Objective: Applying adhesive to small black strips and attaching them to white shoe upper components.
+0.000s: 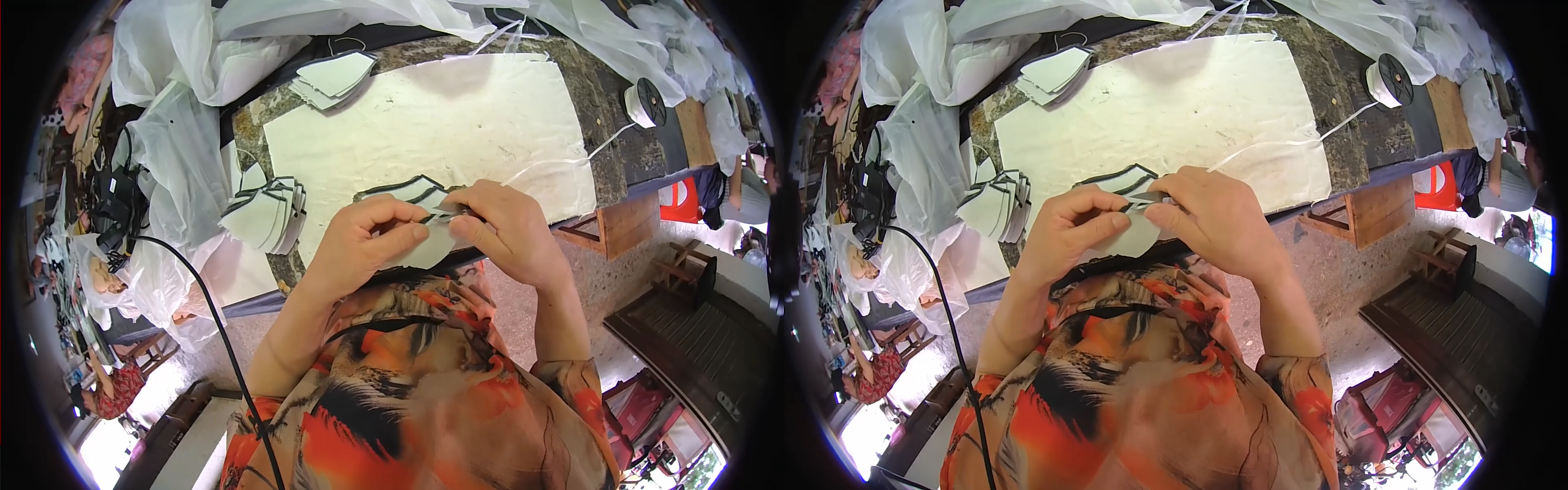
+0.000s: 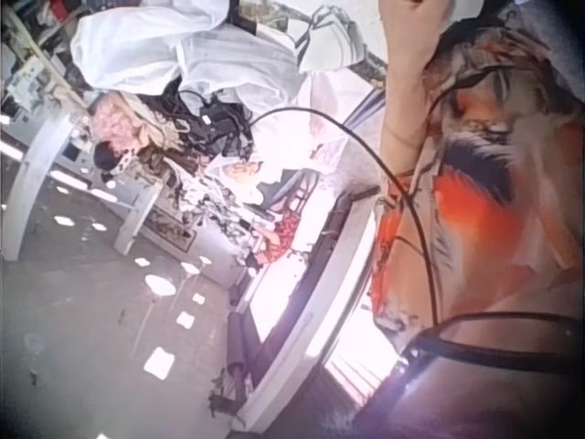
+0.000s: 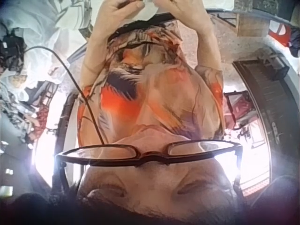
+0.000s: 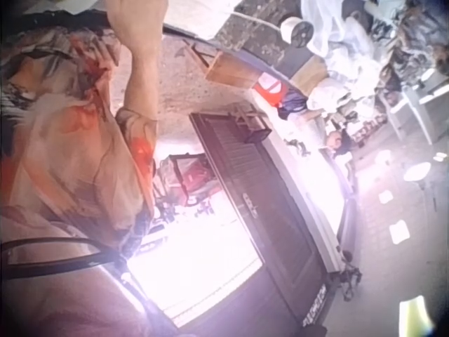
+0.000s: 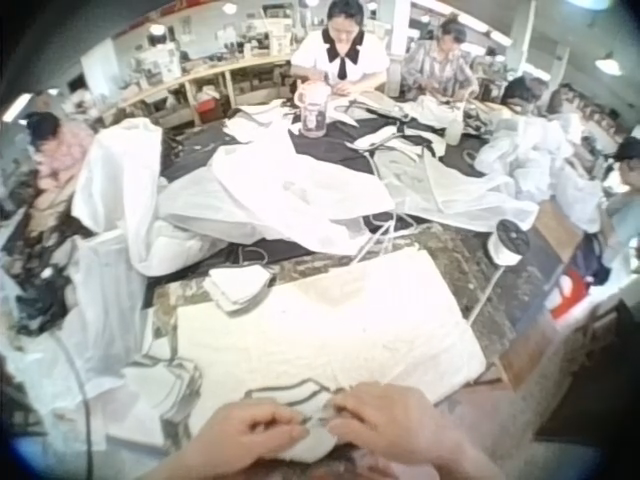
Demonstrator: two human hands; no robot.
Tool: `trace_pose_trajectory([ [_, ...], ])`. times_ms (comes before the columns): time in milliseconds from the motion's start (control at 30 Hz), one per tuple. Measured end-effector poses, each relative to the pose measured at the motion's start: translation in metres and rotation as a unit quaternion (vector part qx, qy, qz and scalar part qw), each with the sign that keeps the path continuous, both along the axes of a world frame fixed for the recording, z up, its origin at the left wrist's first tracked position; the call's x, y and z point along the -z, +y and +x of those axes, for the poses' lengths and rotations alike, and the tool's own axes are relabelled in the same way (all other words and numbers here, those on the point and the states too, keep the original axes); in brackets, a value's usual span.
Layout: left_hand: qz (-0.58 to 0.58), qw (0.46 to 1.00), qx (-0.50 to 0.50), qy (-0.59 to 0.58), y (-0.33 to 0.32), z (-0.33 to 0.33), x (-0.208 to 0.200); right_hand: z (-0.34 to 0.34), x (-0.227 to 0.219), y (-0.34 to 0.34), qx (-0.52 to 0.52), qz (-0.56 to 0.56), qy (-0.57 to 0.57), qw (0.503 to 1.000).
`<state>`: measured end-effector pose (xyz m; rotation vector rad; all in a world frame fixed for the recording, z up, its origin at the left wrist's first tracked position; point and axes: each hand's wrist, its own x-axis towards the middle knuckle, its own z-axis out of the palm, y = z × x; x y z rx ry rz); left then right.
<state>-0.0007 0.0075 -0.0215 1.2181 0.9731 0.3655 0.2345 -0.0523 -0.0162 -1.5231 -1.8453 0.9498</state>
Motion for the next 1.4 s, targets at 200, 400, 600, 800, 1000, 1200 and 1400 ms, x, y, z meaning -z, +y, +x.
trace_pose_trajectory([
  [200,0.049,0.998,0.034,-0.021,0.001,0.002,0.000,0.001,-0.001,0.000,-0.014,0.015,-0.019,1.000],
  [400,0.060,0.997,0.044,-0.010,0.001,0.004,0.000,0.002,0.001,0.000,-0.024,0.039,-0.027,0.999],
  [600,0.085,0.995,0.059,0.011,0.003,0.005,0.001,0.004,0.003,0.000,-0.030,0.049,-0.026,0.998],
  [800,0.066,0.996,0.053,0.004,0.004,0.006,0.001,0.004,0.005,0.000,-0.027,0.035,-0.007,0.999],
  [1000,0.065,0.997,0.050,-0.003,0.003,0.004,0.000,0.003,0.010,0.001,0.103,-0.005,0.104,0.989],
  [1200,0.135,0.987,0.063,0.058,0.017,-0.035,-0.027,0.015,0.012,0.003,0.121,-0.136,0.098,0.979],
  [1400,0.305,0.911,0.007,0.279,0.049,-0.131,-0.067,0.009,0.030,0.003,0.161,-0.119,0.070,0.977],
])
